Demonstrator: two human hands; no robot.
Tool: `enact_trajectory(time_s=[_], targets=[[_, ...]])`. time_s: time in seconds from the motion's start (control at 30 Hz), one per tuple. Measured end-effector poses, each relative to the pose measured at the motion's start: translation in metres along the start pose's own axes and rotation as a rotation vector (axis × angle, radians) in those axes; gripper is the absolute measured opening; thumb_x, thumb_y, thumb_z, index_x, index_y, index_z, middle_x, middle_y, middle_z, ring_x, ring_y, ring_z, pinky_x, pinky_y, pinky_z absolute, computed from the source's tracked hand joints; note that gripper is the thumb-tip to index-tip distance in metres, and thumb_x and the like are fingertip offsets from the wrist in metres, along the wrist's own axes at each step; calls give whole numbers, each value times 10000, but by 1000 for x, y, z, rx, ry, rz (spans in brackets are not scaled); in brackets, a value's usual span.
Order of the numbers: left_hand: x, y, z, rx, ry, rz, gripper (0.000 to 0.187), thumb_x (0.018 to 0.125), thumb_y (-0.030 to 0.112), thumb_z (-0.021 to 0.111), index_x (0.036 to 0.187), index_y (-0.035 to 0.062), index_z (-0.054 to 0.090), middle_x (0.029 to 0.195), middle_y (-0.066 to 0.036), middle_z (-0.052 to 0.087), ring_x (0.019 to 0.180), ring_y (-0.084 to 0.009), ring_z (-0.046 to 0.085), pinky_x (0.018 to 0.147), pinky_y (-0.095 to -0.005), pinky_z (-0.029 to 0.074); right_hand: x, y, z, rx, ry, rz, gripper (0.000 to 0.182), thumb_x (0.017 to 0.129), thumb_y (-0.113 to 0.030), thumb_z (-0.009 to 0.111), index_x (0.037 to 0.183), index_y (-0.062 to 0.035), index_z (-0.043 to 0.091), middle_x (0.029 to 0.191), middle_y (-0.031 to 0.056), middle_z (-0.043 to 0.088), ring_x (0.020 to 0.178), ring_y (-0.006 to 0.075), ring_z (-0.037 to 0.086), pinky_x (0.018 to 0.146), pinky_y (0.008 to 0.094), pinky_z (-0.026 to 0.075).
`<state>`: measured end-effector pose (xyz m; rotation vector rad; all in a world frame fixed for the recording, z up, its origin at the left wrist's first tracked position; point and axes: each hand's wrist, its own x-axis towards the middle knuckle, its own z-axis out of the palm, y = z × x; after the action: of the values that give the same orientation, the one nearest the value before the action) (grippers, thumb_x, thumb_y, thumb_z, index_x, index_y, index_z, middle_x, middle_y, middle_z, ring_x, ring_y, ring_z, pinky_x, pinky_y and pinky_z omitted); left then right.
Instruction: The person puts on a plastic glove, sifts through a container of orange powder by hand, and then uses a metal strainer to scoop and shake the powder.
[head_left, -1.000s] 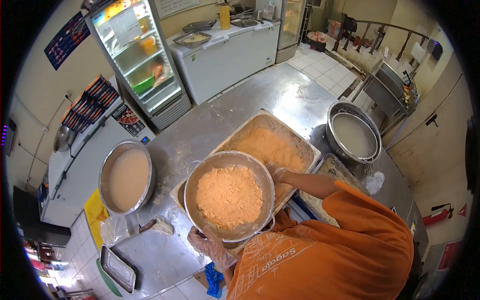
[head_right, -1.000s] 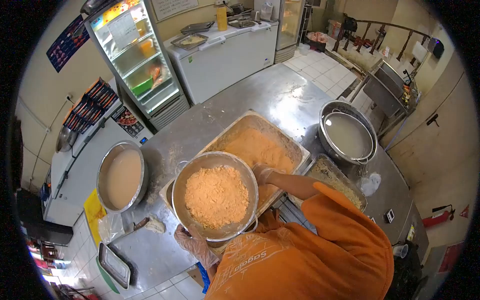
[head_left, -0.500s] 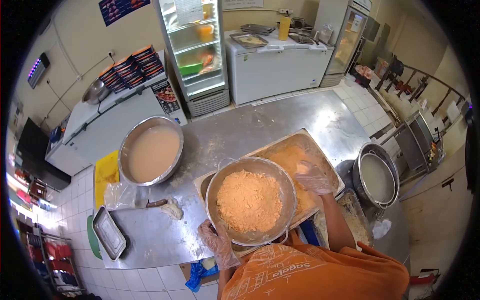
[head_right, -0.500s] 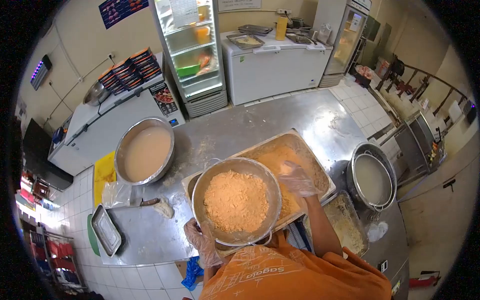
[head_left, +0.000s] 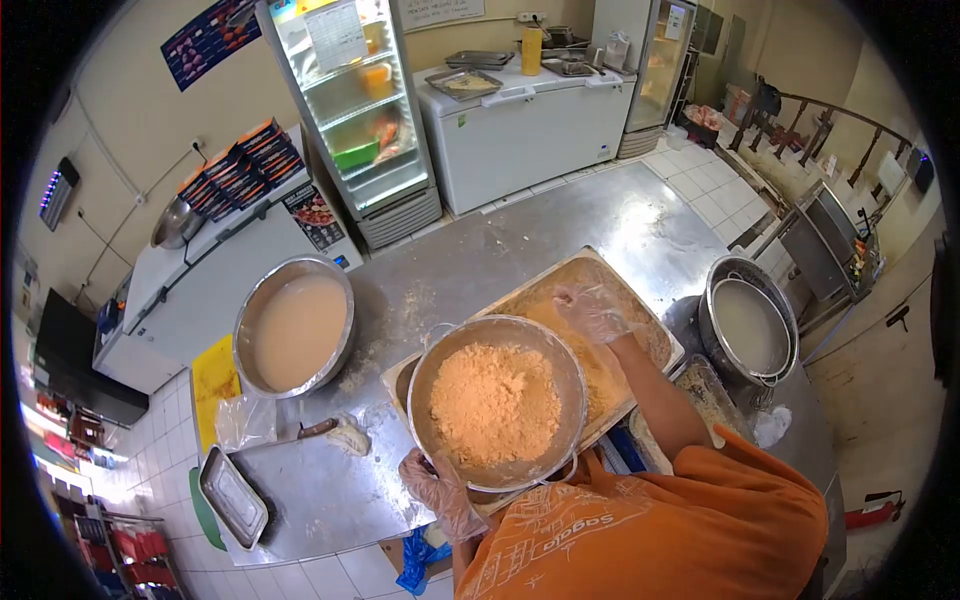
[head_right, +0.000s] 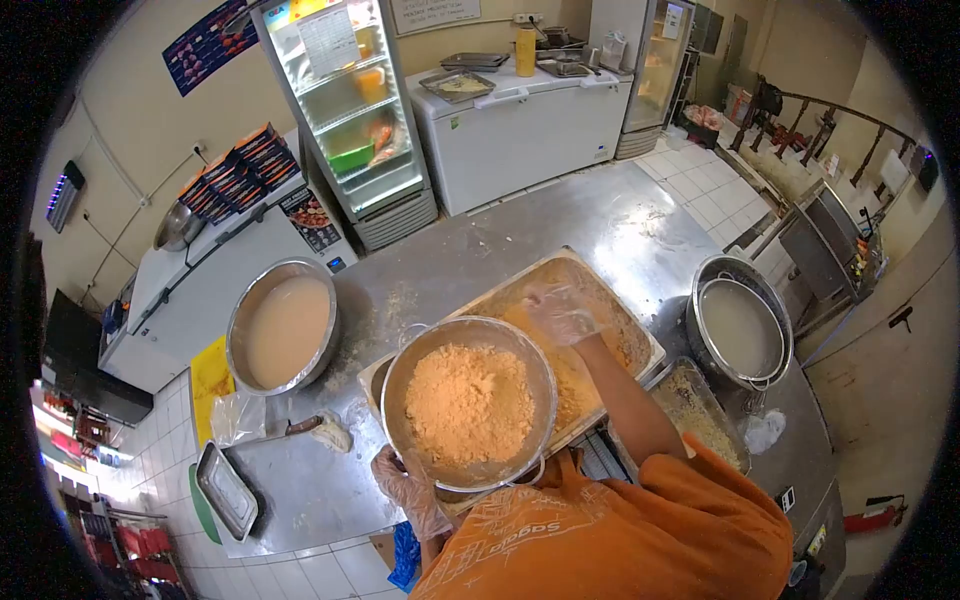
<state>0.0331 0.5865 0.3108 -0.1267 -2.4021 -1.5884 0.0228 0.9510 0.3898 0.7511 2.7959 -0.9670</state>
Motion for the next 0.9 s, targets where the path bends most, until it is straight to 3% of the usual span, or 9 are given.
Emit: enact_trajectory(time_s=[0.1, 0.13, 0.17, 0.27, 0.37, 0.47, 0.57, 0.73, 0.9], targets=[[-1, 4, -2, -28, -11, 2, 209, 836, 84, 617, 1015, -16, 581, 907, -83, 456, 781, -183, 436, 710, -332, 399, 37, 102, 69, -129, 213, -62, 623, 914, -473, 554, 1373, -69, 432, 1362, 169, 463, 1252, 323, 460, 1054, 383, 401], [0, 6, -1, -45, -14, -6, 206, 846, 76, 602, 1024, -22, 570, 923, -87, 442, 793, -184, 428, 723, -333, 394, 29, 98, 74, -171, 250, -83, 646, 914, -479, 552, 1392, -66, 414, 1390, 170, 444, 1282, 331, 440, 1072, 395, 387], [1, 6, 0, -43, -8, -3, 208, 845, 75, 600, 1026, -23, 569, 928, -89, 442, 794, -185, 428, 723, -333, 396, 19, 94, 78, -587, 255, 83, 711, 912, -499, 548, 1440, -60, 365, 1456, 175, 394, 1330, 342, 403, 1099, 407, 360], [-2, 3, -1, -23, 0, -4, 211, 845, 73, 595, 1031, -24, 567, 941, -93, 441, 795, -187, 430, 728, -334, 399, 39, 136, 106, -564, 220, 20, 871, 902, -577, 515, 1508, -31, 209, 1561, 196, 206, 1440, 349, 226, 1162, 440, 249], [-2, 3, -1, 1, -13, -5, 210, 846, 73, 596, 1032, -20, 568, 947, -90, 441, 799, -185, 431, 737, -333, 401, 43, 119, 110, -90, 303, 70, 862, 901, -628, 460, 1513, -69, 222, 1560, 195, 202, 1460, 353, 145, 1176, 463, 199], [-2, 7, -3, 26, -16, -21, 210, 848, 77, 598, 1034, -16, 569, 946, -91, 443, 804, -185, 434, 744, -333, 401, 55, 131, 129, -437, 234, -54, 817, 895, -599, 499, 1525, -157, 223, 1566, 188, 189, 1463, 342, 139, 1177, 445, 201], [0, 2, 0, 23, -29, -27, 203, 855, 77, 593, 1034, -14, 570, 949, -96, 448, 812, -189, 443, 752, -337, 404, 44, 117, 125, -403, 378, -89, 703, 907, -555, 504, 1502, -239, 304, 1534, 198, 280, 1427, 332, 262, 1150, 424, 268], [1, 11, -2, 21, 14, -39, 211, 838, 127, 622, 1000, -3, 587, 892, -90, 477, 783, -199, 466, 700, -350, 408, 71, 134, 143, -349, 175, -25, 662, 910, -533, 511, 1476, -231, 347, 1500, 197, 332, 1385, 340, 324, 1120, 421, 308], [4, 13, -9, 52, -44, -59, 182, 877, 85, 564, 1036, -3, 560, 968, -149, 473, 892, -290, 477, 814, -405, 403, 102, 137, 153, -294, 11, 43, 622, 913, -511, 518, 1450, -223, 391, 1467, 196, 383, 1342, 347, 387, 1090, 419, 348]])
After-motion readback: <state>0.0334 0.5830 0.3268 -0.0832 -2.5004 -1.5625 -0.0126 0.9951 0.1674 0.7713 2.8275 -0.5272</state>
